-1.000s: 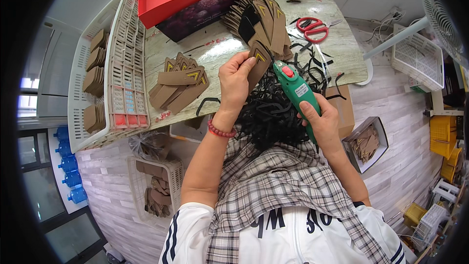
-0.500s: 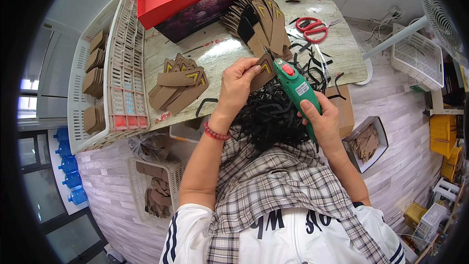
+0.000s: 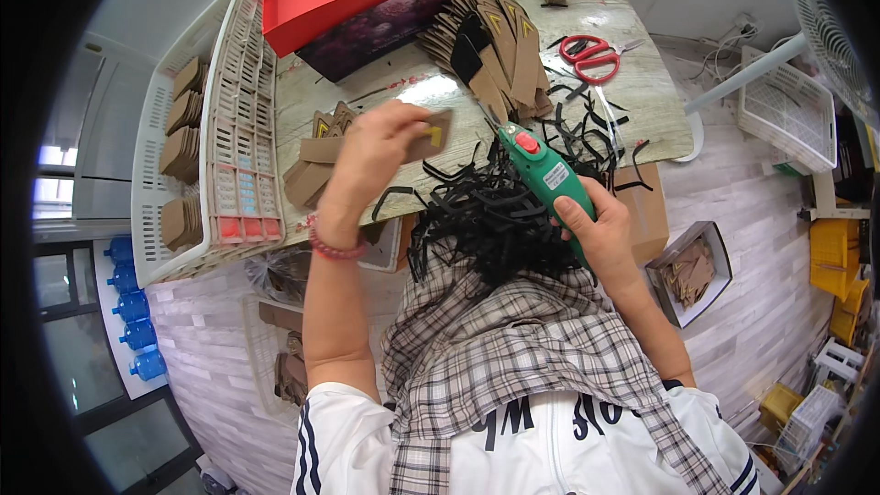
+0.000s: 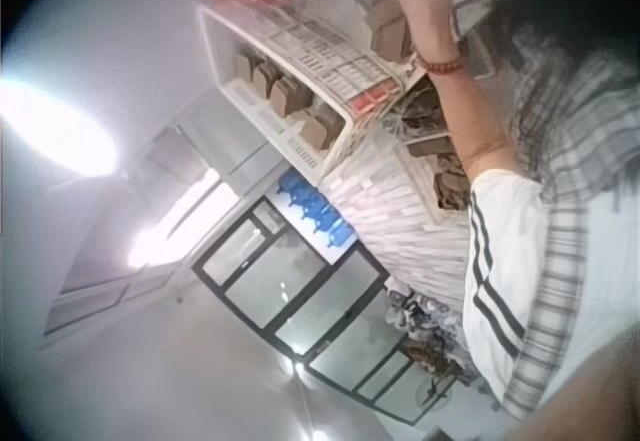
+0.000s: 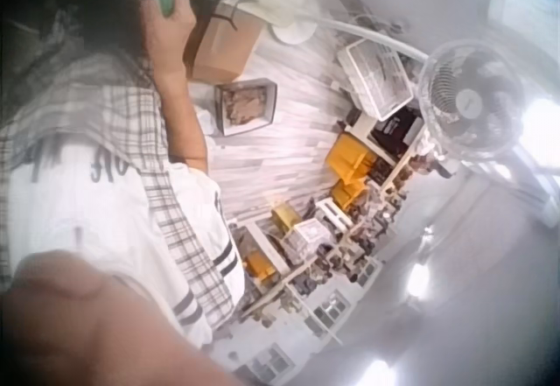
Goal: The person uses a hot glue gun to apply glue to the edges of small brown cardboard pieces. They hold each piece with the left hand and apply glue with the right hand, then place the glued piece on the table. The process is repeated for multiple pieces.
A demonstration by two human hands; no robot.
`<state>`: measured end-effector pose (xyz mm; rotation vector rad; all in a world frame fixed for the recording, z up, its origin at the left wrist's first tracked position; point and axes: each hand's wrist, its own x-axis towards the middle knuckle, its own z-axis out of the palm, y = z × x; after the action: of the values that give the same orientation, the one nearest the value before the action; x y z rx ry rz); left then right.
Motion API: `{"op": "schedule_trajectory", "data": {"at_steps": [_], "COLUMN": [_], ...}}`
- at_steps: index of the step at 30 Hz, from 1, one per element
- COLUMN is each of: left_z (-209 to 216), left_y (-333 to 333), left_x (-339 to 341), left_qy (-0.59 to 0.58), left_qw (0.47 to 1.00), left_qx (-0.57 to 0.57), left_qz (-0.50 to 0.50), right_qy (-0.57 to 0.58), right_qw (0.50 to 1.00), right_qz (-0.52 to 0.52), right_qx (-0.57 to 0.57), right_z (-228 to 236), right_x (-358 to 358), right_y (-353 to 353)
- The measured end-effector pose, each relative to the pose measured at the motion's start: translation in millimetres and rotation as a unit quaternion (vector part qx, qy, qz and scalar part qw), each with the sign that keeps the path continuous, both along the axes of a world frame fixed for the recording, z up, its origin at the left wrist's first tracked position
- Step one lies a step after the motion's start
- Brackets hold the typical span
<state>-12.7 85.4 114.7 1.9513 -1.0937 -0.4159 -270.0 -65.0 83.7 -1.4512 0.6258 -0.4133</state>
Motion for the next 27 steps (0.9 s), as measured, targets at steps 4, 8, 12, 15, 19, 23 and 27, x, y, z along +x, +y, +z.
{"op": "schedule_trajectory", "data": {"at_steps": [4, 8, 12, 15, 19, 23, 27], "left_z": [-4.3, -70.9, -109.3, -105.6, -100.2, -94.2, -75.9], "left_y": [0.9, -67.9, -136.5, -137.5, -112.0, -84.1, -71.8], "left_x": [19.8, 23.0, 9.1, 8.3, 8.5, -5.8, -33.6], "left_qy": [-0.260, -0.029, -0.051, -0.004, 0.140, 0.466, 0.488], "left_qw": [0.946, 0.962, 0.930, 0.936, 0.934, 0.804, 0.760], "left_qx": [0.004, -0.134, -0.036, -0.032, -0.113, -0.297, -0.387], "left_qz": [0.191, 0.237, 0.363, 0.350, 0.310, 0.220, 0.186], "right_qy": [0.014, 0.020, 0.028, 0.019, 0.024, 0.039, 0.040], "right_qw": [1.000, 0.999, 0.999, 0.999, 0.998, 0.998, 0.998], "right_qz": [-0.008, -0.024, -0.038, -0.047, -0.053, -0.037, -0.039], "right_qx": [-0.016, -0.007, -0.011, -0.008, -0.014, -0.025, -0.032], "right_z": [-4.0, -2.4, -2.8, -3.2, -5.7, -5.7, -6.4], "right_x": [-4.2, -1.7, -2.6, -3.0, 2.8, 10.1, 11.2], "right_y": [-0.7, 0.6, -2.1, -1.0, -0.1, 3.8, 6.5]}}
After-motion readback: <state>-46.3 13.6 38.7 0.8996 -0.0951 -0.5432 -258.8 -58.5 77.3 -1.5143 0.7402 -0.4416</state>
